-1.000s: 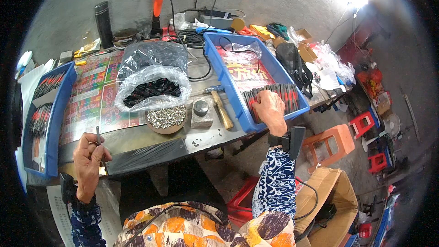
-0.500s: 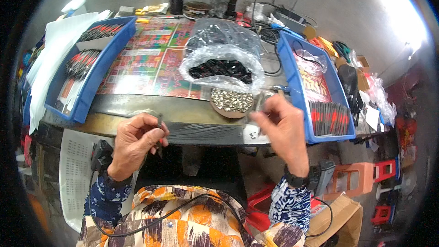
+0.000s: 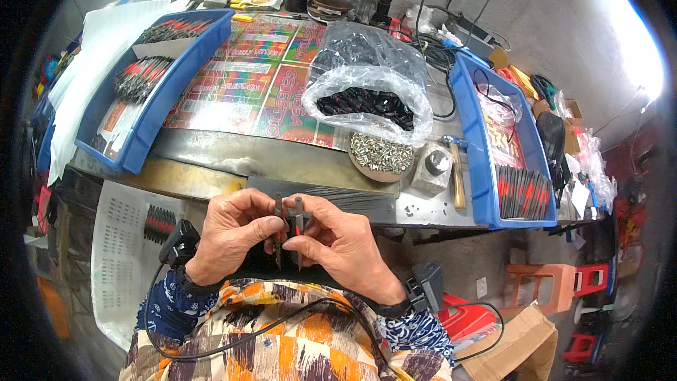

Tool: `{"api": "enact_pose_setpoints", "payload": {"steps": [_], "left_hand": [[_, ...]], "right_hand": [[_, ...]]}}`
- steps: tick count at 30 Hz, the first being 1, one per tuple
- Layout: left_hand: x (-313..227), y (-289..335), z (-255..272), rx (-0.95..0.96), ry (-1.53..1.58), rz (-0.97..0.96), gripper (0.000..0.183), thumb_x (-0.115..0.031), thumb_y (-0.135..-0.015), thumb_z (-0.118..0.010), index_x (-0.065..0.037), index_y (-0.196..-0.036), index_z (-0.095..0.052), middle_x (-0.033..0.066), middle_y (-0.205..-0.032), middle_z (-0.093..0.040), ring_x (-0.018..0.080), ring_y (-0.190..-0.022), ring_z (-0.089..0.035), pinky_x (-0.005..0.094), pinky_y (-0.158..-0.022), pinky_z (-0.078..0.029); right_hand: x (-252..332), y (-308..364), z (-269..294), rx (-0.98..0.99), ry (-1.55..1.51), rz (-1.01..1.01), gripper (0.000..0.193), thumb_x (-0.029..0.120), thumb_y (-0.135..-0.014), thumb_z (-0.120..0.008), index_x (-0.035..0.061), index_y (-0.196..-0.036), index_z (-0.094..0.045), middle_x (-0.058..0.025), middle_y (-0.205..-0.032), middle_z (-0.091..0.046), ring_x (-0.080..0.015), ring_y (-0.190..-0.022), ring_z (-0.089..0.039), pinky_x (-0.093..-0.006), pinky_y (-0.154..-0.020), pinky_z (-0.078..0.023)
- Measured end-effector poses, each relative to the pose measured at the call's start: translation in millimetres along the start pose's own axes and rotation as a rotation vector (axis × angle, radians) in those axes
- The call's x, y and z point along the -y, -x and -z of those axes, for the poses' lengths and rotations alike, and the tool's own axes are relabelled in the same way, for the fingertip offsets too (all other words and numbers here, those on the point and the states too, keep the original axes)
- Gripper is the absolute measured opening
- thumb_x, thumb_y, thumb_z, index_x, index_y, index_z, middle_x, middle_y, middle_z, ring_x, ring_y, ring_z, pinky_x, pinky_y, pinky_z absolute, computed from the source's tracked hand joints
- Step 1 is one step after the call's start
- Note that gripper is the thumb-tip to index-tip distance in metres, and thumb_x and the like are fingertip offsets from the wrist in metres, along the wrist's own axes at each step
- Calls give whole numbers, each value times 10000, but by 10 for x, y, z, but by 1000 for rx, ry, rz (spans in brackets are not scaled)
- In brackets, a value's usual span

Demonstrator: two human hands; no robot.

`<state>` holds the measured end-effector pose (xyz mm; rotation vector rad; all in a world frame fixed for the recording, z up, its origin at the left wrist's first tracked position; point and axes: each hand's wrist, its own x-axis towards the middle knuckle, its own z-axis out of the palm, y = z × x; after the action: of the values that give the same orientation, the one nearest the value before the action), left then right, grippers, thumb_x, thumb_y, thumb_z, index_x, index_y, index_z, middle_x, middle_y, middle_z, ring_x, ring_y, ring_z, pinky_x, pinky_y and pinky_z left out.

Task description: The person repeatedly picks small black plastic housings and red-tipped components from trays, inserts the components into the housings, and places the assembled units into a blue bin. The person also picks up a black cable and appears to attach it to one of the housings before continuing the assembly cycle.

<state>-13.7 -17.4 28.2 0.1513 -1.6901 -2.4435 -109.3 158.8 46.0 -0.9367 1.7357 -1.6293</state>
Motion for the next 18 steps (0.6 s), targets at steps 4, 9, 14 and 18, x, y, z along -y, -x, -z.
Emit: {"api": "enact_pose_setpoints", "payload": {"steps": [4, 9, 14, 18], "left_hand": [[50, 18, -8, -8, 20, 29, 129, -80, -920, -696, 20, -997, -670, 31, -836, -686, 45, -662, -612, 192, -564, -518], [84, 13, -42, -1, 101, 42, 125, -82, -919, -697, 18, -991, -676, 25, -834, -687, 37, -682, -616, 185, -579, -527], [95, 24, -62, -42, 91, 60, 109, -47, -906, -697, 34, -974, -670, 72, -850, -688, 105, -691, -628, 243, -601, -537], [115, 29, -65, -49, 111, 71, 127, -60, -905, -703, 36, -984, -677, 76, -850, -691, 109, -694, -629, 247, -606, -537]], "right_hand": [[-40, 17, -69, -48, 85, 30, 468, 29, -890, -713, 2, -1327, -547, -46, -912, -688, -58, -706, -637, -225, -601, -529], [-61, 13, -132, -81, 133, 66, 463, 31, -887, -716, -6, -1321, -557, -48, -927, -692, -63, -747, -647, -226, -655, -541], [-86, 14, -182, -117, 121, 101, 463, 22, -886, -712, -12, -1320, -557, -55, -933, -693, -75, -780, -663, -228, -674, -549], [-78, 25, -186, -119, 140, 92, 460, 15, -886, -707, -15, -1320, -556, -62, -935, -692, -83, -789, -672, -230, -680, -554]]}}
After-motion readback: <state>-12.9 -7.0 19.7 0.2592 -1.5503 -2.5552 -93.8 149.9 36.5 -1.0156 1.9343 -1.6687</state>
